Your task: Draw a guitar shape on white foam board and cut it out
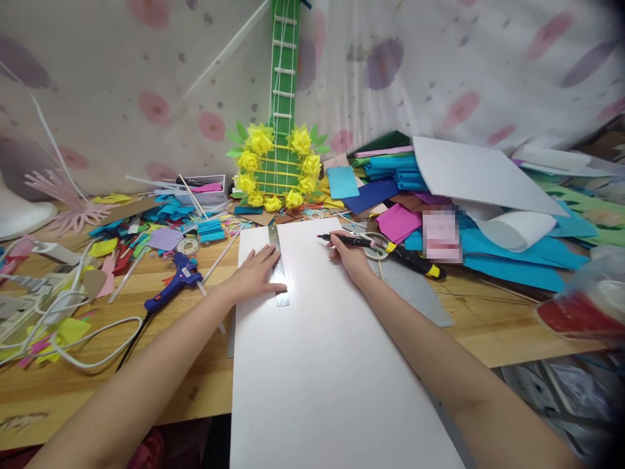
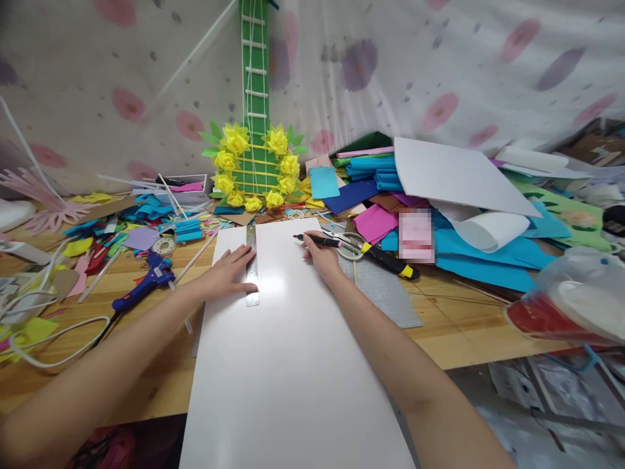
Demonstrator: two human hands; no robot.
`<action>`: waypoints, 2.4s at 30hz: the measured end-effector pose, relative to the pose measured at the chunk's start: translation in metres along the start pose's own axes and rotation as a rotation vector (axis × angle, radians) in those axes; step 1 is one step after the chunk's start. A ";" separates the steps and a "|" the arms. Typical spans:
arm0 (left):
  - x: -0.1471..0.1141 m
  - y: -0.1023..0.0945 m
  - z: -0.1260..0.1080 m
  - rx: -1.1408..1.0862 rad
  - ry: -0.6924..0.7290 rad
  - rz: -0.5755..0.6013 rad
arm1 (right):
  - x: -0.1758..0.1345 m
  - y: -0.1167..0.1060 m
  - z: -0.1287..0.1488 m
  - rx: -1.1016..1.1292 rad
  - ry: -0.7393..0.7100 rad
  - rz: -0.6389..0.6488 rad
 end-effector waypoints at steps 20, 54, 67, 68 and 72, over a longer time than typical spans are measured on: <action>-0.048 0.002 -0.010 0.022 -0.033 -0.089 | -0.034 0.013 0.037 -0.196 -0.252 0.239; -0.023 0.018 -0.025 -0.052 0.066 0.021 | -0.032 0.023 0.019 -0.241 -0.162 0.185; -0.028 0.026 -0.032 -0.056 0.006 -0.010 | -0.034 0.024 0.020 -0.330 -0.209 0.196; -0.029 0.026 -0.032 -0.061 0.003 -0.008 | -0.034 0.024 0.020 -0.333 -0.210 0.196; -0.029 0.025 -0.032 -0.069 0.015 -0.006 | -0.035 0.023 0.021 -0.336 -0.210 0.194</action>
Point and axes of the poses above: each hand's wrist, its own x-axis towards the middle knuckle, its own y-axis out of the palm, z = x × y, the point moved 6 cm from there along x, towards the middle knuckle, and after that the axes turned 12 degrees about -x, right-handed, at the moved point
